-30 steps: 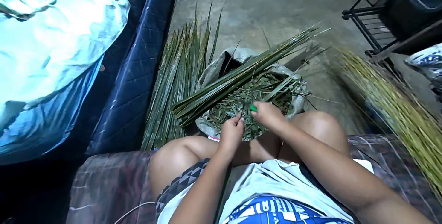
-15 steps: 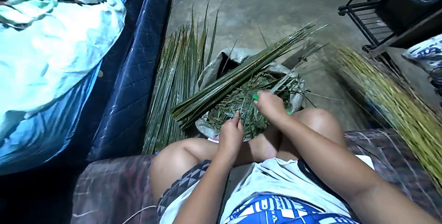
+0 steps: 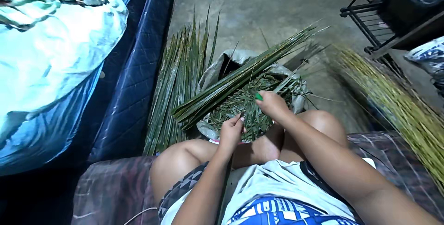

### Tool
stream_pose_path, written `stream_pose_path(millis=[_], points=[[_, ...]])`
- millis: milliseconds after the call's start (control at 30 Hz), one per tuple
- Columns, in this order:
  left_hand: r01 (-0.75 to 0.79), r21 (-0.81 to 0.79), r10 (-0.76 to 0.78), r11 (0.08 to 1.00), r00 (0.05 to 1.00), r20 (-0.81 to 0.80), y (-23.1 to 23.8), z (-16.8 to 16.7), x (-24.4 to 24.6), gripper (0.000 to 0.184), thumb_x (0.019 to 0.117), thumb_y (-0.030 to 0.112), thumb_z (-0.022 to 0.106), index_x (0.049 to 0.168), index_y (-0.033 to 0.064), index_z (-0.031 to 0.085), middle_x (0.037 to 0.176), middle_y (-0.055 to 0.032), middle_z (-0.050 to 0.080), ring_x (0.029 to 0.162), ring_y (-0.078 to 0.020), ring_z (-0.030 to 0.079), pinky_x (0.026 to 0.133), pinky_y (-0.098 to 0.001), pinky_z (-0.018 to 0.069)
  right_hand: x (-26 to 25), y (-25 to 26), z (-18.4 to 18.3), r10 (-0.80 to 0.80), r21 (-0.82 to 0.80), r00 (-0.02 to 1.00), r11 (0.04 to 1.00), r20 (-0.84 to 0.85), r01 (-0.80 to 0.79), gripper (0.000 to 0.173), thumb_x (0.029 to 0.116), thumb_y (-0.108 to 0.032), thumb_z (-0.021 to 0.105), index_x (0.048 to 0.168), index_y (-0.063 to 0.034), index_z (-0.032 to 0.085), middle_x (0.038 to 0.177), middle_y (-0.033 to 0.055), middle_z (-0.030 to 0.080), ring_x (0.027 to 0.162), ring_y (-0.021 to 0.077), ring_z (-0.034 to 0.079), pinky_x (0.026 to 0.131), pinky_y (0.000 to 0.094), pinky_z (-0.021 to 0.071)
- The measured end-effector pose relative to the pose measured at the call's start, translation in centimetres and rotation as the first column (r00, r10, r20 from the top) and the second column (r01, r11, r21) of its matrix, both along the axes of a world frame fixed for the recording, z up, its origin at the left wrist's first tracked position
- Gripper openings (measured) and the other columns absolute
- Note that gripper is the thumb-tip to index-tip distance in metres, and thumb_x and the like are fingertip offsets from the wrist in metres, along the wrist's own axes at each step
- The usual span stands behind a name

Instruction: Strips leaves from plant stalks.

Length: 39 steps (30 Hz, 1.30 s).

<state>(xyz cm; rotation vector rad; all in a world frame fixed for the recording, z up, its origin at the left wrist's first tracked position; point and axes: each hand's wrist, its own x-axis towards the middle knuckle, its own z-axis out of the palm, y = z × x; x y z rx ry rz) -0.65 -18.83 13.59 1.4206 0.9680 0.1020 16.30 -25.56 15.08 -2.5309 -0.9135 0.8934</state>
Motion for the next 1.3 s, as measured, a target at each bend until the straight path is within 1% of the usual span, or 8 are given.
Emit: stream_pose_path(millis=[167, 267, 433, 667, 800, 933, 1167, 1300], points=[[0.015, 0.058, -0.014, 0.998, 1.0, -0.012, 0.1, -0.1, -0.1, 0.025, 0.1084, 0.012, 0.048, 0.107, -0.0031, 0.067, 0.065, 0.0016, 0.059, 0.047, -0.0021, 0.047, 0.045, -0.0186, 0.039, -4.1, -0.7, 0.6, 0.261, -0.092, 0.956, 0.957, -0.137, -0.274, 0.03, 0.1068, -0.026, 0.052, 0.12, -0.0016, 0.065, 0.115, 0.0223, 0.068, 0.111, 0.039, 0.065, 0.092, 0.0601, 0.0488], [0.007, 0.017, -0.007, 1.0, 1.0, -0.003, -0.1, 0.3, 0.0, 0.034, 0.109, 0.015, 0.05, 0.136, -0.002, 0.061, 0.066, 0.0013, 0.059, 0.047, -0.0033, 0.046, 0.045, -0.0198, 0.0386, -2.7, -0.1, 0.4, 0.186, -0.135, 0.982, 0.973, -0.023, -0.188, 0.031, 0.1064, -0.025, 0.054, 0.124, -0.0023, 0.066, 0.12, 0.0234, 0.069, 0.116, 0.0418, 0.065, 0.095, 0.0624, 0.0487], [0.008, -0.002, -0.008, 1.0, 1.0, 0.025, -0.4, 0.2, 0.0, 0.035, 0.1088, 0.014, 0.05, 0.139, -0.0005, 0.06, 0.064, 0.0018, 0.059, 0.046, -0.0031, 0.045, 0.044, -0.0197, 0.0373, 0.6, 0.2, -0.7, -0.074, 0.003, 0.996, 0.997, 0.054, 0.074, 0.026, 0.1056, -0.025, 0.057, 0.117, -0.0035, 0.066, 0.105, 0.0224, 0.07, 0.103, 0.0415, 0.068, 0.085, 0.0626, 0.0512], [0.081, 0.03, -0.08, 0.996, 0.996, -0.035, -0.7, 0.2, 0.1, 0.035, 0.1086, 0.016, 0.051, 0.14, 0.0014, 0.059, 0.073, -0.001, 0.063, 0.05, -0.0041, 0.05, 0.048, -0.0208, 0.0418, -1.7, 0.0, -2.4, -0.016, 0.241, 0.838, 0.955, -0.545, 0.175, 0.025, 0.1093, -0.027, 0.053, 0.109, -0.0034, 0.063, 0.074, 0.0005, 0.048, 0.059, 0.0089, 0.043, 0.058, 0.0265, 0.0395], [0.15, -0.001, -0.15, 0.989, 0.988, -0.032, -0.6, 0.4, 0.0, 0.039, 0.1071, 0.015, 0.054, 0.144, 0.0016, 0.054, 0.081, -0.003, 0.065, 0.052, -0.0045, 0.052, 0.049, -0.0206, 0.0443, -0.2, 0.0, -2.4, -0.094, 0.254, 0.789, 0.918, -0.608, 0.305, 0.02, 0.1097, -0.021, 0.053, 0.114, -0.0036, 0.064, 0.073, -0.0017, 0.045, 0.056, 0.0064, 0.04, 0.055, 0.0233, 0.0371], [0.125, -0.082, -0.122, 0.989, 0.992, 0.033, -0.6, 0.4, -0.1, 0.038, 0.1073, 0.015, 0.054, 0.142, -0.0001, 0.056, 0.072, -0.0013, 0.063, 0.05, -0.0046, 0.054, 0.047, -0.0194, 0.0463, 1.4, 0.1, -3.0, -0.242, 0.305, 0.687, 0.761, -0.686, 0.572, 0.021, 0.1107, -0.023, 0.051, 0.117, -0.0057, 0.062, 0.067, -0.0022, 0.043, 0.048, 0.005, 0.037, 0.047, 0.0198, 0.0366], [-0.018, -0.202, 0.017, 0.979, 1.0, -0.009, -0.4, 0.0, 0.2, 0.04, 0.1095, 0.014, 0.049, 0.145, -0.0029, 0.05, 0.082, -0.0098, 0.066, 0.06, -0.0153, 0.068, 0.056, -0.029, 0.0607, 3.8, -1.2, -1.9, -0.111, 0.05, 0.111, 0.45, -0.988, 0.891, 0.021, 0.1088, -0.03, 0.041, 0.101, -0.015, 0.053, 0.061, -0.0067, 0.044, 0.044, 0.0031, 0.041, 0.042, 0.0176, 0.039], [-0.055, -0.219, 0.053, 0.974, 0.999, -0.015, 0.0, -0.8, 0.2, 0.04, 0.1083, 0.013, 0.051, 0.147, 0.0008, 0.05, 0.078, -0.0049, 0.061, 0.05, -0.0061, 0.054, 0.045, -0.0188, 0.0465, 6.2, -1.9, -1.0, -0.084, 0.037, 0.051, 0.159, -0.995, 0.987, 0.015, 0.1053, -0.017, 0.04, 0.094, -0.0122, 0.049, 0.067, -0.0003, 0.051, 0.052, 0.0098, 0.052, 0.052, 0.0237, 0.0501]])
